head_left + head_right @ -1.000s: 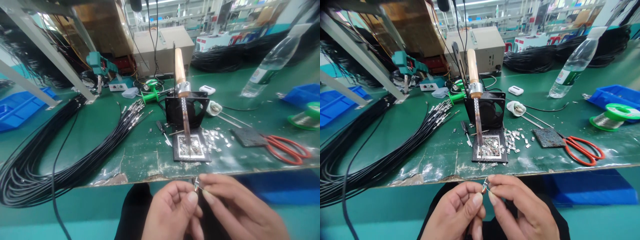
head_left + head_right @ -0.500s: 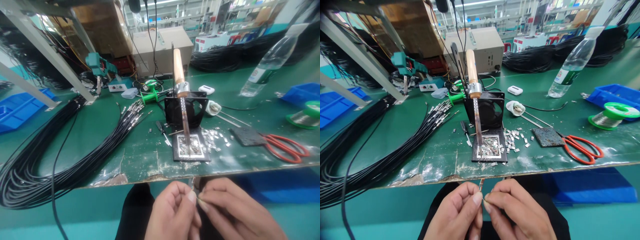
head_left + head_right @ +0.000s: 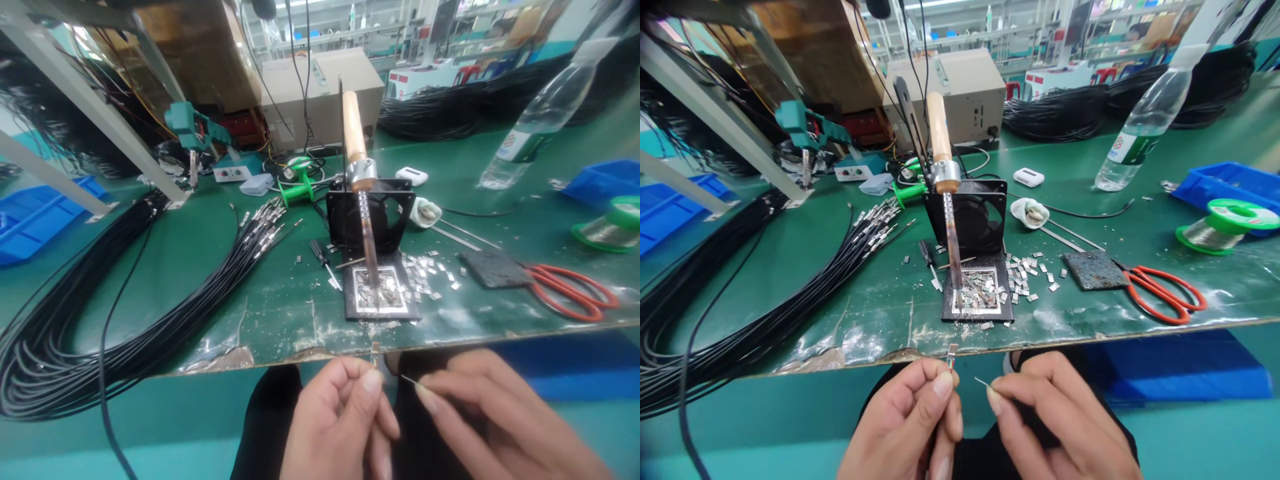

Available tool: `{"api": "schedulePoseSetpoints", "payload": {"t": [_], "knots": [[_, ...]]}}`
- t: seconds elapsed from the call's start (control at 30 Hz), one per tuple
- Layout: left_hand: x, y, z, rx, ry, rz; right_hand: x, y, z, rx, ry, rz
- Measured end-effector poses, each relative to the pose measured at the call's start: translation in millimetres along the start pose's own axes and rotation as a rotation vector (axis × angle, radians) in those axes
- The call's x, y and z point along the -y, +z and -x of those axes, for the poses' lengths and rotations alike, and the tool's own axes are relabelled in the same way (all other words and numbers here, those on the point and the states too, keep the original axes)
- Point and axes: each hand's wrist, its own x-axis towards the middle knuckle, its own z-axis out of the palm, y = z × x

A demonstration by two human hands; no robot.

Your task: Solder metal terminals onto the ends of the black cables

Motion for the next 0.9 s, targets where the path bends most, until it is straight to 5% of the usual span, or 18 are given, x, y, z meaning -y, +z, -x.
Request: {"api": "schedulePoseSetpoints", "payload": {"t": [0.33, 0.9], "knots": [[-10.9, 6.5, -7.8, 0.069, 0.035, 0.060, 5.0, -5.2, -24.5, -0.170, -0.040, -0.017], [-26.0, 12.6, -22.3, 0.060, 0.055, 0.090, -3.1, 5.4, -44.1, -0.092, 0.044, -0.108]]}}
